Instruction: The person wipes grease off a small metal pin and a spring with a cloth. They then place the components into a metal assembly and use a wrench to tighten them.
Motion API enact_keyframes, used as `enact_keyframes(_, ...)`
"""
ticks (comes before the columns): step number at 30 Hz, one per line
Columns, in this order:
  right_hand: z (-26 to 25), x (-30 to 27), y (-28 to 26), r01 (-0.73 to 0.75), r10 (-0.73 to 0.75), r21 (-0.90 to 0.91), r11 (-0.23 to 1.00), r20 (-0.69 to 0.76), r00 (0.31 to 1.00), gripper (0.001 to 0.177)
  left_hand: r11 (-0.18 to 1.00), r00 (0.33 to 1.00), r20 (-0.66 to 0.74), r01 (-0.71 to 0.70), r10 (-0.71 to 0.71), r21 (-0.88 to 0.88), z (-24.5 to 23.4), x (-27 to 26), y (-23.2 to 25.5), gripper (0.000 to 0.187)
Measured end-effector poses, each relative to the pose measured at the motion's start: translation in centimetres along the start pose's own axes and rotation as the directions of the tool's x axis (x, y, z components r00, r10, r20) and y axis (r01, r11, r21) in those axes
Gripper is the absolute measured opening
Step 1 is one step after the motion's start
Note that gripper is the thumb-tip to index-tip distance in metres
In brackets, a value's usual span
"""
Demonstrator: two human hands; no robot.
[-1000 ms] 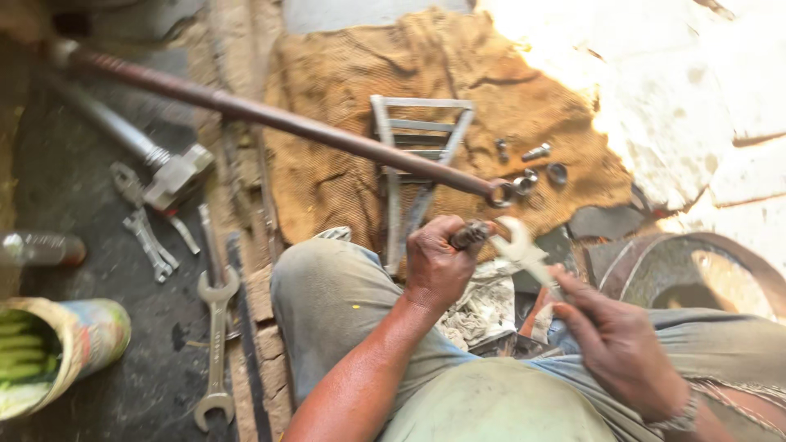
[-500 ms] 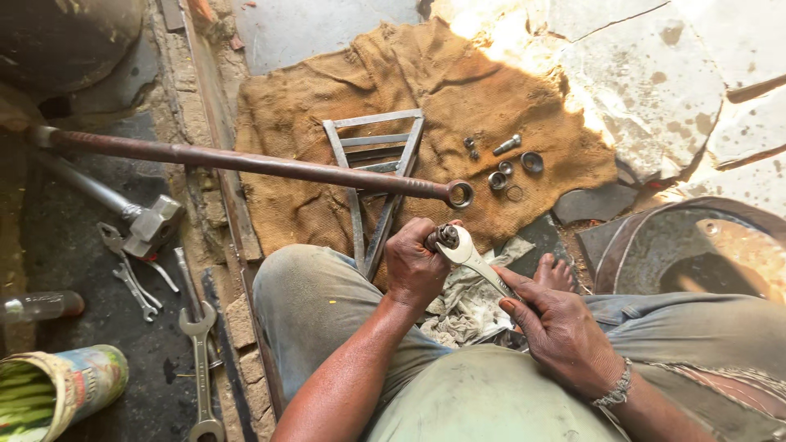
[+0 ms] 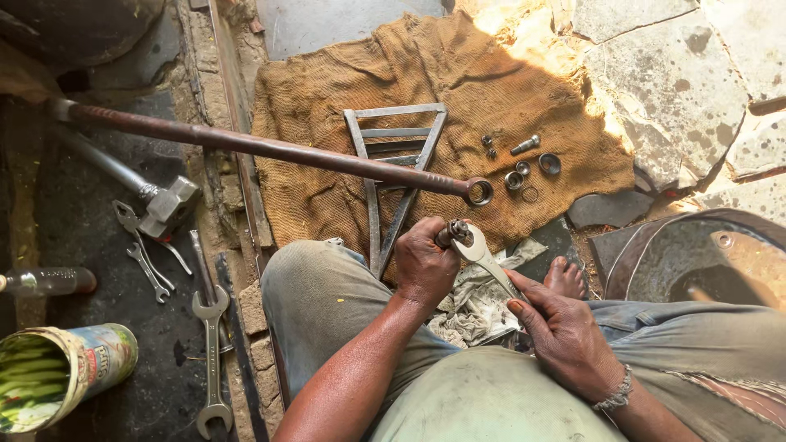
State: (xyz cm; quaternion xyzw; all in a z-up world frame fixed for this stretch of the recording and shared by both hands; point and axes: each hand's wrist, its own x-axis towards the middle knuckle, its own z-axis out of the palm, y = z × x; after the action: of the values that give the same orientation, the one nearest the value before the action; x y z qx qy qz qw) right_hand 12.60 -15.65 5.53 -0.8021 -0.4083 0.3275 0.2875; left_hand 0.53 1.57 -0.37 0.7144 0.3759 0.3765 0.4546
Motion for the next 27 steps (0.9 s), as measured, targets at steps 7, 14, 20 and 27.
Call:
enact_keyframes(7, 0.0, 0.3, 0.0, -0.152, 0.145, 0.071, 0.986, 0.097, 0.985, 0.046, 0.985, 0.999, 0.030, -0.045, 0.041, 0.164, -0.4, 0.1, -0.2, 0.025)
enact_keyframes(14, 0.5, 0.0, 0.8, 0.272, -0.354, -0.384, 0.882, -0.159, 0.922, 0.046, 0.987, 0.981, 0.190, 0.016, -0.047, 0.158, -0.8, -0.3, -0.3, 0.011)
enact_keyframes(20, -1.3, 1.6, 5.8, 0.265, -0.316, -0.454, 0.851, -0.038, 0.948, 0.039, 0.905, 0.783, 0.621, 0.239, 0.035, -0.353, 1.5, -3.8, -2.5, 0.013)
enact_keyframes(27, -3.7, 7.1, 9.2, 0.309, -0.350, -0.572, 0.760, 0.041, 0.936, 0.022, 0.796, 0.551, 0.805, 0.578, -0.218, -0.181, 2.3, -5.7, -0.9, 0.015)
